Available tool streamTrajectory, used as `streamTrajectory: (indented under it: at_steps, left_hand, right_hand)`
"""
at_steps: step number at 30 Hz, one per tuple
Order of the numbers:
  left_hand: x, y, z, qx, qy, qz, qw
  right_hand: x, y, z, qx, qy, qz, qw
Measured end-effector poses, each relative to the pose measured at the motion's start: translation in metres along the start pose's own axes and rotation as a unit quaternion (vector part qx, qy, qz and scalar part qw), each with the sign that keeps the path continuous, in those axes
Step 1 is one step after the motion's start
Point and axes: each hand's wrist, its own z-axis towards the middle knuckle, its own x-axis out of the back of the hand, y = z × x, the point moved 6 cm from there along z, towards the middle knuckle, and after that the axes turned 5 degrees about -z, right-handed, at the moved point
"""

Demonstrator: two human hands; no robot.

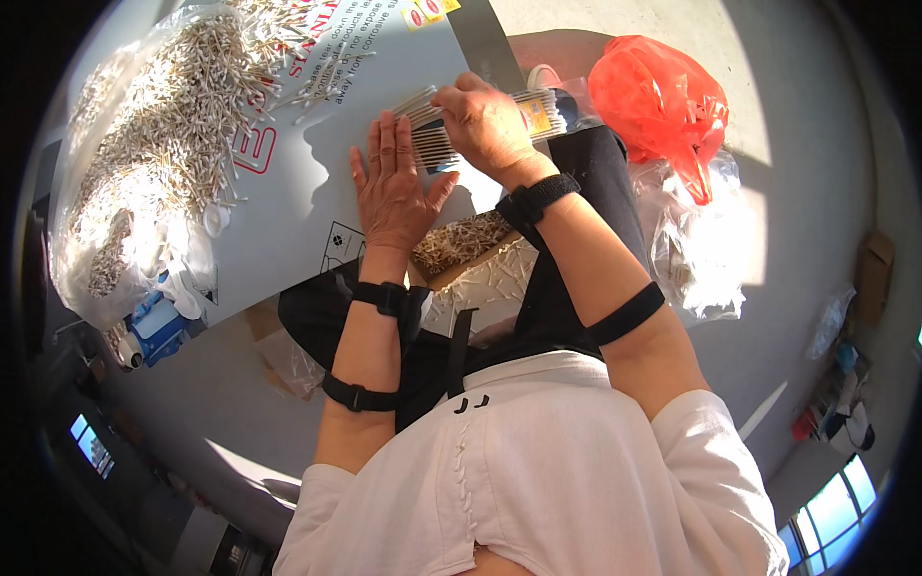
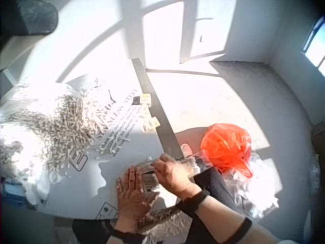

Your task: Packing individual cotton swabs into small plastic bags.

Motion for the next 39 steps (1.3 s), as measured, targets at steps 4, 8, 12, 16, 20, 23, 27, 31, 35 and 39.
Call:
streamTrajectory:
  at_steps: [4,8,12,16,20,23,27,31,35,39]
  left_hand:
    - [0.0,0.0,-0.001,0.001,-0.001,-0.003,1.0]
    - [0.0,0.001,0.0,0.0,-0.002,-0.004,1.0]
    - [0.0,-0.001,-0.001,0.004,-0.004,-0.004,1.0]
    - [0.001,0.0,-0.001,-0.003,0.0,-0.003,1.0]
    - [0.0,0.002,0.0,-0.015,0.006,0.015,1.0]
    - [-0.004,0.0,0.001,-0.019,0.014,0.027,0.999]
    - [-0.006,-0.002,0.001,-0.023,0.017,0.02,0.999]
    - [-0.003,-0.004,-0.003,-0.002,-0.008,0.021,1.0]
    - [-0.005,-0.005,0.0,-0.001,-0.016,0.017,1.0]
    - [-0.008,-0.002,-0.001,0.027,-0.032,0.013,0.999]
  right_hand:
    - [-0.002,-0.001,0.004,0.003,-0.005,-0.014,1.0]
    - [-0.005,0.001,0.003,0.018,-0.02,-0.034,0.999]
    - [-0.009,0.002,0.004,0.006,-0.083,-0.027,0.996]
    - [-0.008,0.004,0.027,0.056,-0.029,-0.002,0.998]
    - [-0.022,0.007,0.054,0.101,-0.061,-0.013,0.993]
    - [-0.026,0.007,0.072,0.115,-0.063,-0.009,0.991]
    - [-0.017,0.004,0.071,0.097,-0.005,-0.019,0.995]
    - [0.005,0.007,0.014,-0.13,0.086,0.242,0.958]
    - [-0.009,0.01,-0.045,-0.12,0.145,0.355,0.916]
    - [-0.025,-0.005,-0.052,-0.125,0.166,0.364,0.908]
